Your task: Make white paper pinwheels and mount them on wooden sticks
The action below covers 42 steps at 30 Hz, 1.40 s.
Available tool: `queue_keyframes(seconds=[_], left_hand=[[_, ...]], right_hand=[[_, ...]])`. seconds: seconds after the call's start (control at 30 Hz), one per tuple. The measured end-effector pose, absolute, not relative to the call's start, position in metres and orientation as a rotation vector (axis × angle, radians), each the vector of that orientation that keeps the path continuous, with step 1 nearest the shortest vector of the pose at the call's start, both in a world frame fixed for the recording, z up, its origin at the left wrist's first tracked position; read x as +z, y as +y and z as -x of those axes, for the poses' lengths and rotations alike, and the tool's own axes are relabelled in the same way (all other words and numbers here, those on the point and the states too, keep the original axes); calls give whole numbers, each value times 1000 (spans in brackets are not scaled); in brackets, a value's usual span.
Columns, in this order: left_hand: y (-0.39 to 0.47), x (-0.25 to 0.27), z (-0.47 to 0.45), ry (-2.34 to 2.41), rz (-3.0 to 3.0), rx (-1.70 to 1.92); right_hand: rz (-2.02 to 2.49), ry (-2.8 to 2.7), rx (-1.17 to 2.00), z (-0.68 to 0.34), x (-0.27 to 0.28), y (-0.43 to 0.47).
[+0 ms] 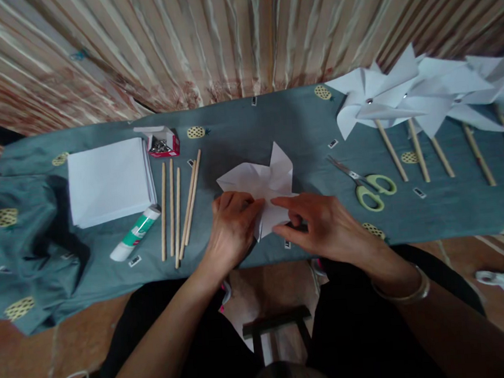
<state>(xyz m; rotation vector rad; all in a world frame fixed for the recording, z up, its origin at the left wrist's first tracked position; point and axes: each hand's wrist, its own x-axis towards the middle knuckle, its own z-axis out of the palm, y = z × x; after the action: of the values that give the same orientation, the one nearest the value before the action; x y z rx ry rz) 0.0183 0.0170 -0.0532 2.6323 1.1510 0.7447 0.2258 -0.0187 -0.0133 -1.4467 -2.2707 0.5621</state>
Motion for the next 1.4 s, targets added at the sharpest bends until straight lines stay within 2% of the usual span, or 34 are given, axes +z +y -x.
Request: queue_keyframes(seconds=[0.27,0.43,0.73,1.0,1.4], left_hand=[[16,-52,-19,1172,-2584,728],[21,-49,-12,1180,-2499,709],[14,-32,5,1094,-2516,625],[13,-36,-5,946,-2677,604],[11,-36,-9,896,-2719,562]], right_hand=[[1347,-2398,389,-221,-14,-28],[1332,-2427,459,-224,-16,-26],[1471,-2510,399,-247,-2,-25],[1406,-2512,333,-245,-6,-28],[1339,-2446,401,-248,-15,-26]])
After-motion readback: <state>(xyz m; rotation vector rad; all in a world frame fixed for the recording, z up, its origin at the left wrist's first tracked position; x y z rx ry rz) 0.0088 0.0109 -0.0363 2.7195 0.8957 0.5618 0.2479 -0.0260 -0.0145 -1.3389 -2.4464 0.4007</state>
